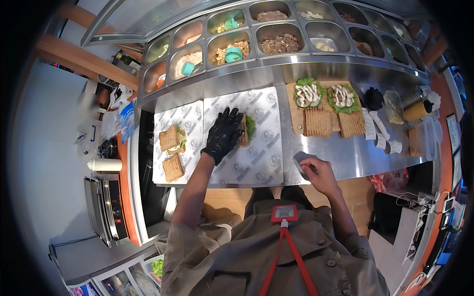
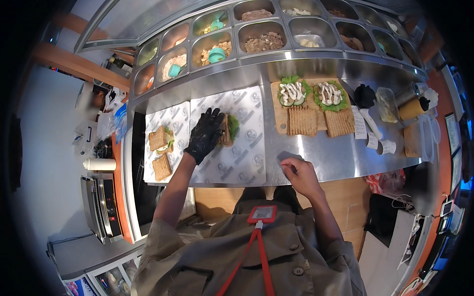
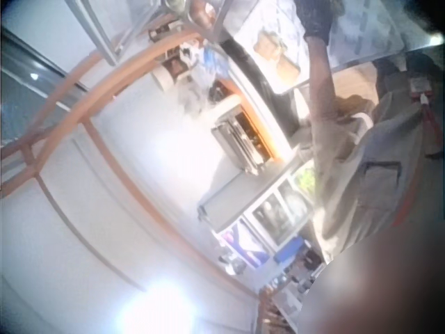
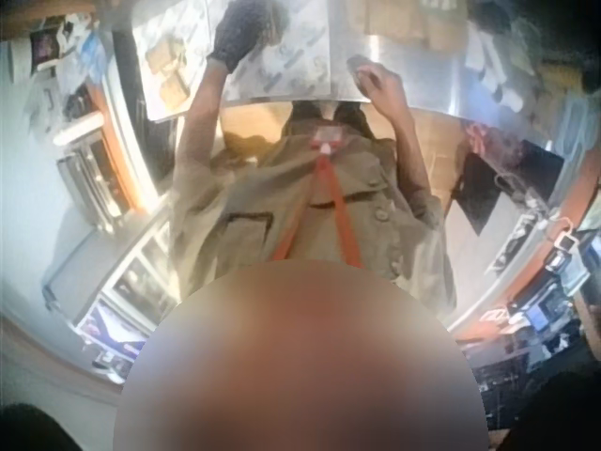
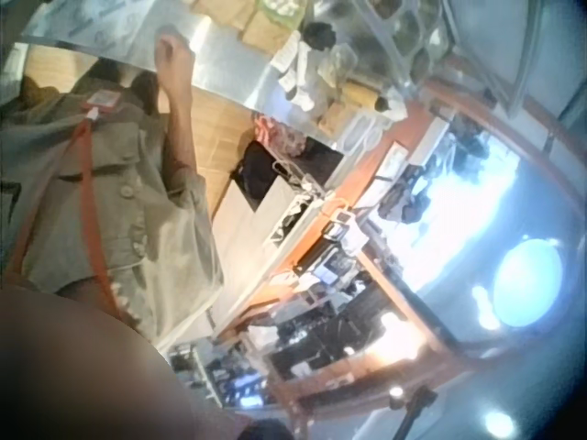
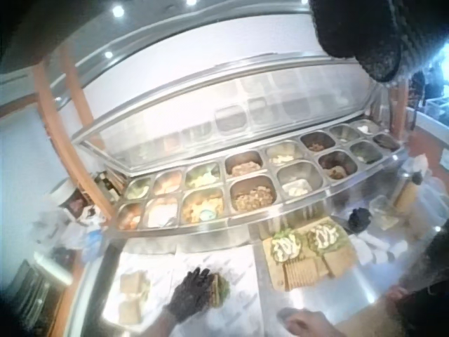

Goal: The person assembles sandwiches at a food counter. They retrieve ingredients from a refrigerator, place lettuce and other fillings onto bread, add sauces, and place crackers beside the sandwiches. The person then wraps the sandwiches in paper and marks them with a marker.

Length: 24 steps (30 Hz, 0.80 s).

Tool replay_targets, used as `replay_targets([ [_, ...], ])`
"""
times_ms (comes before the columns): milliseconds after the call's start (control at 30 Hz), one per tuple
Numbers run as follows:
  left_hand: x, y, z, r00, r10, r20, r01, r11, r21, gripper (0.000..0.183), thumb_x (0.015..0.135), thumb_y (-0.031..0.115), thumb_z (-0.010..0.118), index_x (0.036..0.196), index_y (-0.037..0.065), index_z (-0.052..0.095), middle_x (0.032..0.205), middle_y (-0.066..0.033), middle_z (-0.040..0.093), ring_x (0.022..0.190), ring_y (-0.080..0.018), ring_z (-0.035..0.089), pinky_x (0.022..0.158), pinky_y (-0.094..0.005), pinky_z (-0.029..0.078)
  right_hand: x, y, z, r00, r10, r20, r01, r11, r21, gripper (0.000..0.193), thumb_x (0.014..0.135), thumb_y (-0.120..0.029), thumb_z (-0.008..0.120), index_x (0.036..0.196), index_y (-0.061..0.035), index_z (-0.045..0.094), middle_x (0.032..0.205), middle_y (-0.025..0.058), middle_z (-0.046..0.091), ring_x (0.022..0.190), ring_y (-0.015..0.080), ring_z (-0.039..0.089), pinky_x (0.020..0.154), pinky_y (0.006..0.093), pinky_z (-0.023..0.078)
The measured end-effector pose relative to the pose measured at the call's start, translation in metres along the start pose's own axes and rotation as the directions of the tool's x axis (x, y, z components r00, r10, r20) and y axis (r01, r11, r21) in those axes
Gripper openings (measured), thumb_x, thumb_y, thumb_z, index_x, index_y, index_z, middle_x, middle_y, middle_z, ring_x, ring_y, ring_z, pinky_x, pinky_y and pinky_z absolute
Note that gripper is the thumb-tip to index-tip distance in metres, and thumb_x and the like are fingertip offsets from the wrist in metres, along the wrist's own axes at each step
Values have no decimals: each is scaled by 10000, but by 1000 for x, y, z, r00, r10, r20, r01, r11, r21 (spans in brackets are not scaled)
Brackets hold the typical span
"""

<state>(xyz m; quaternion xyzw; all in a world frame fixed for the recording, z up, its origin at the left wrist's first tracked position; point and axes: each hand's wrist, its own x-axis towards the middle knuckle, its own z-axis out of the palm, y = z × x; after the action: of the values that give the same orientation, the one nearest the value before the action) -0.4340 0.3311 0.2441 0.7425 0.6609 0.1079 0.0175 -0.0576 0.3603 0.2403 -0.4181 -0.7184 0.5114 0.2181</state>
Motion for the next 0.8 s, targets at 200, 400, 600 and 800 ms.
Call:
replay_targets([
  [200,24,-25,16,976,89,198,-63,989,-132,612,938,239,566,1504,78,396,1583,-172,331,1476,-345,284,1229,-489,180,-1,-3,17,997,42,62,-41,999,-6,138,909,-106,670,1021,-27,687,857,121,720,756,229,694,700,328,526],
  [400,21,-21,15,982,103,158,-85,989,-118,613,954,320,550,1504,88,410,1575,-189,342,1482,-351,274,1235,-490,145,-2,-8,39,997,68,39,-68,998,6,134,906,-98,670,1017,-27,696,862,114,727,768,205,702,710,316,530],
  [600,-105,-56,-20,771,-417,-481,296,904,-308,262,823,180,725,1053,66,675,1049,-146,683,1013,-354,645,890,-437,524,13,-23,66,999,40,12,-41,998,38,129,898,-72,670,1010,-18,705,849,112,723,774,163,698,709,293,530],
  [800,-267,-129,-22,874,-485,-30,486,873,38,582,756,173,789,1306,75,626,1308,-174,629,1229,-347,587,1047,-423,478,28,-27,93,997,28,76,-26,999,-38,151,900,-88,659,1033,-25,693,898,132,727,800,212,713,741,327,554],
])
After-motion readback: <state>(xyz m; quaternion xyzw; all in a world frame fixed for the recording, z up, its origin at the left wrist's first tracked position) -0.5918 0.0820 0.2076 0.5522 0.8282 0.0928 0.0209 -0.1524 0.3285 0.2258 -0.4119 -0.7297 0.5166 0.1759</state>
